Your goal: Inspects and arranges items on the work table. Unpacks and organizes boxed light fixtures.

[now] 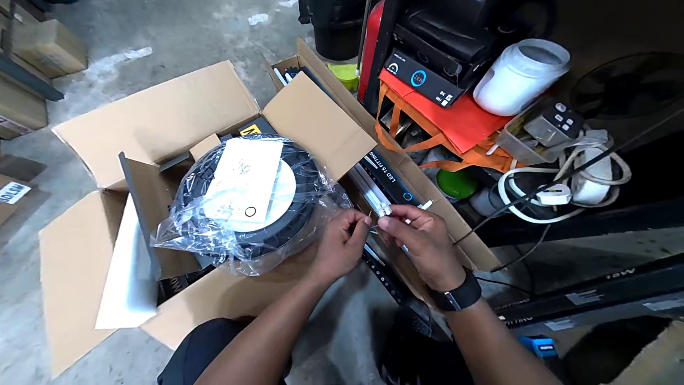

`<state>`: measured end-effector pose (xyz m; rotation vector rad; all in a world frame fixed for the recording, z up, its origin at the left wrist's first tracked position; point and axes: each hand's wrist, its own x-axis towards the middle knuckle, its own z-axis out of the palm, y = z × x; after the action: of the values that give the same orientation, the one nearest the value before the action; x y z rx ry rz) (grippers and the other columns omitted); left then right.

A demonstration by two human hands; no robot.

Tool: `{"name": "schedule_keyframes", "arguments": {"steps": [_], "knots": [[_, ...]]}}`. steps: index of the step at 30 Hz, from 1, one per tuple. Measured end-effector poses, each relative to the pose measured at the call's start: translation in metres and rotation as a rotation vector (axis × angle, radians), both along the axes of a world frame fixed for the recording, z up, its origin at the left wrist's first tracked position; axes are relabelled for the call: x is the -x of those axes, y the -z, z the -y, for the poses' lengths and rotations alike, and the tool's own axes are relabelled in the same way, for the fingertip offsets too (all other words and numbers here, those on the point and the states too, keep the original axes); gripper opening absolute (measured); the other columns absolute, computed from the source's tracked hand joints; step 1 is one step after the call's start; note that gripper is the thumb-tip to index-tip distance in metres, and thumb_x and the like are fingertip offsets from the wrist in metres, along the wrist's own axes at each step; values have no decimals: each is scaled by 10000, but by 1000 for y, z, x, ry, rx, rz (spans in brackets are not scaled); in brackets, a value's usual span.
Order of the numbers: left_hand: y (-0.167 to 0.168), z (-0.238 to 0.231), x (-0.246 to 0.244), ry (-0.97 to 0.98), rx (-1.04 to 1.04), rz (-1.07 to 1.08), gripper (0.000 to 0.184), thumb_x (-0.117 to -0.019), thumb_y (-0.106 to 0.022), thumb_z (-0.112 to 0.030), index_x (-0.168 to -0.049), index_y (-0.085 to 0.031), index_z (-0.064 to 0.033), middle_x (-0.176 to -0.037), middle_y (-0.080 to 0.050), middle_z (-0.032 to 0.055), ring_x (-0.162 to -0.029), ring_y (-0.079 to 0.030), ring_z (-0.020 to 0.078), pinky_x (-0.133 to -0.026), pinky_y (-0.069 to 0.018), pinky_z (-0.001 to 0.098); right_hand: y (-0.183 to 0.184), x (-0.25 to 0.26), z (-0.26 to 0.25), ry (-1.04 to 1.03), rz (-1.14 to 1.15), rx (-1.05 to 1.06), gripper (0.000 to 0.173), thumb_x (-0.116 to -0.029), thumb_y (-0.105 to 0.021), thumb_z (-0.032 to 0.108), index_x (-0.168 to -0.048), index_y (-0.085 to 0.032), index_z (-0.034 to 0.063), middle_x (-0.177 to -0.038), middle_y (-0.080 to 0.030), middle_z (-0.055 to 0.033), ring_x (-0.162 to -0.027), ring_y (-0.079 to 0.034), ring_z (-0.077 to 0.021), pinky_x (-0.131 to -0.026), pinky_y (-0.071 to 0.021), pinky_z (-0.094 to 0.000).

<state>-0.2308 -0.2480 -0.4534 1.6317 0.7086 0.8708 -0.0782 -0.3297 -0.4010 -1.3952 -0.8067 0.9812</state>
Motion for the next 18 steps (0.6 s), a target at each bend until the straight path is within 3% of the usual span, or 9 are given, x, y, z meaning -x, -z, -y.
{"name": "schedule_keyframes", "arguments": {"steps": [2, 6, 11, 18], "knots": [[2, 0, -1, 3, -17, -17, 211, -1015, -574, -190, -922, -718, -66, -840, -681, 5, -854, -640, 103, -830, -527, 318, 2, 4, -2, 25, 9, -15, 207, -829, -781, 45, -1020, -723, -11, -829, -711, -90, -678, -646, -141, -622, -554, -273], [3, -5, 3, 86, 5, 3, 218, -1019, -572, -185, -934, -729, -61, -889, -698, 13, -919, -648, 109, -897, -518, 344, 2, 2, -2, 49, -15, 44, 191, -846, -748, -5, -1031, -715, -38, -804, -718, -102, -656, -659, -145, -605, -558, -260], [1, -9, 9, 172, -1, 4, 175, -987, -630, -178, -941, -739, -49, -958, -709, 31, -990, -649, 107, -909, -531, 308, 0, 2, -3, 72, -84, 119, 173, -851, -742, -26, -1021, -714, -42, -792, -704, -110, -629, -641, -139, -573, -541, -245], [-7, -8, 7, 166, 127, -44, 165, -1003, -600, -156, -942, -698, -38, -857, -660, 2, -787, -616, 46, -734, -524, 227, 2, 2, -2, 37, -147, 110, 148, -883, -714, -14, -1029, -712, -40, -812, -695, -111, -634, -624, -123, -561, -524, -227]]}}
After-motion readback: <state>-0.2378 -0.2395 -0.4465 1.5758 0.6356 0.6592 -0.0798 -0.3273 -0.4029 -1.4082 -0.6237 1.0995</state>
